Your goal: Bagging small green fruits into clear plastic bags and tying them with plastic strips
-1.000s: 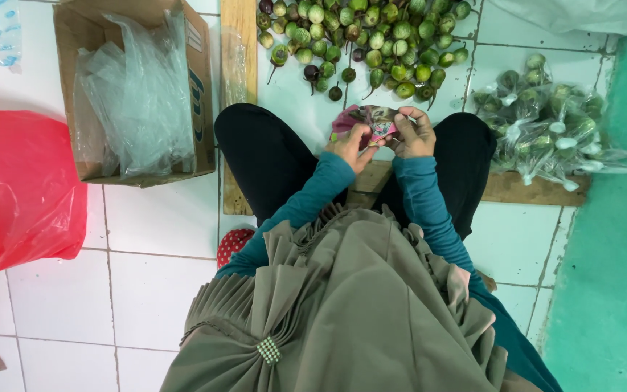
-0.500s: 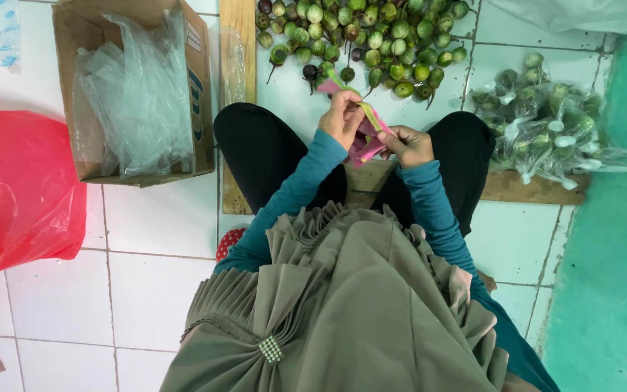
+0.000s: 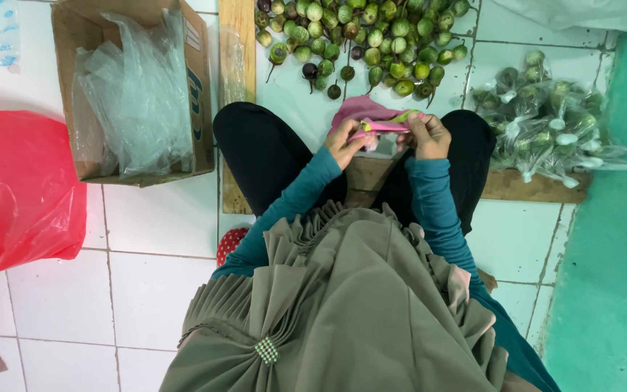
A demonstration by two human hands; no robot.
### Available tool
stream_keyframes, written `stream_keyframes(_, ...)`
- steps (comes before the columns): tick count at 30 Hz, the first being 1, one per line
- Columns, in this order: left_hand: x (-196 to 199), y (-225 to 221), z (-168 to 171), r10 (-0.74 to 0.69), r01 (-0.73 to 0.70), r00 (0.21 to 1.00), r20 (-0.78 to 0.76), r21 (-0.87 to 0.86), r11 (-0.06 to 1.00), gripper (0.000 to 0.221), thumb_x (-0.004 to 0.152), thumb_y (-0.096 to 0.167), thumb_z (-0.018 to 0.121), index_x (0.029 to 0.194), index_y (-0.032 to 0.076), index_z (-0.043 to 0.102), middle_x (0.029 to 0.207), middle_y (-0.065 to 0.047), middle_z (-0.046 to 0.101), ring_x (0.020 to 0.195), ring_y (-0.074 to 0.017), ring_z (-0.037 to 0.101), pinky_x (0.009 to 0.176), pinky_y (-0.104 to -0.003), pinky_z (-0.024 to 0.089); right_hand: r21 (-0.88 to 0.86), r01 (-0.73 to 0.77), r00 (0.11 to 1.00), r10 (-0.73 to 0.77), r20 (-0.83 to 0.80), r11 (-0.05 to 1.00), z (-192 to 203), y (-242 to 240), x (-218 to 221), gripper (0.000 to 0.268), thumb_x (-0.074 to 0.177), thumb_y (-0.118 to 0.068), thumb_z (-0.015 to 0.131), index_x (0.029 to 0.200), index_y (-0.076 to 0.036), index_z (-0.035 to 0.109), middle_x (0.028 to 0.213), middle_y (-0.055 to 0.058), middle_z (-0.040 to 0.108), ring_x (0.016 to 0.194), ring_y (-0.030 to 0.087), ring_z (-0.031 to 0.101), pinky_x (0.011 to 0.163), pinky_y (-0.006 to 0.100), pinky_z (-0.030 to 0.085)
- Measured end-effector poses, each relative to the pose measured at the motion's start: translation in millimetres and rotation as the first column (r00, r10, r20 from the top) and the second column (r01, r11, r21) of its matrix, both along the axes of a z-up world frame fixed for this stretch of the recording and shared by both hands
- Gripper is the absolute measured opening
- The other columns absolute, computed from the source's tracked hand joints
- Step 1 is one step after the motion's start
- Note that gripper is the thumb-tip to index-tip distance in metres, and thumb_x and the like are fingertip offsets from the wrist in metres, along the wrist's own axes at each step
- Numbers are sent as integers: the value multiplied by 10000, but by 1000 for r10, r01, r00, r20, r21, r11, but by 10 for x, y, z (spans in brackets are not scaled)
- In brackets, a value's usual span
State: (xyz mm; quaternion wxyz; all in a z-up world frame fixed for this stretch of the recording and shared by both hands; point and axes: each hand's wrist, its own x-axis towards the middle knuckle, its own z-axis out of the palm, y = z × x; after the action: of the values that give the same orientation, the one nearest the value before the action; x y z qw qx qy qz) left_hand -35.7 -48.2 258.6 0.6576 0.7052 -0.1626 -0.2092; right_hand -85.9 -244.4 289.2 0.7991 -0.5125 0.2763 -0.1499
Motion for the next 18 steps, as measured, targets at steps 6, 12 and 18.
stream_keyframes(6, 175, -17, 224, -113, 113, 994, -4, 4, 994, 245, 1053, 413, 612, 1221, 235, 623, 1036, -129, 739, 1016, -367, 719, 933, -516, 556, -586, -210, 976, 130, -177, 782, -3, -330, -141, 384, 1045, -210, 824, 730, -60, 663, 580, 147, 629, 498, 228, 632, 439, 298, 449)
stream_keyframes(12, 137, -79, 1064, -325, 325, 945, 36, -9, 946, 196, 1079, 298, 551, 1216, 184, 631, 933, -153, 764, 966, -391, 734, 929, -508, 564, -499, -183, 952, 280, 127, 847, 358, -236, -24, 440, 1068, -396, 664, 1302, -28, 607, 1416, 223, 590, 1310, 277, 543, 1045, 427, 441)
stream_keyframes(18, 268, -81, 1122, -348, 346, 933, 96, 30, 938, 140, 1021, 282, 664, 1141, 220, 699, 1034, -76, 792, 1003, -379, 742, 897, -477, 585, -249, -597, 728, 645, 231, 763, -68, -121, -134, 644, 792, -128, 830, 1337, 105, 578, 1254, 266, 645, 1189, 312, 631, 1037, 479, 490)
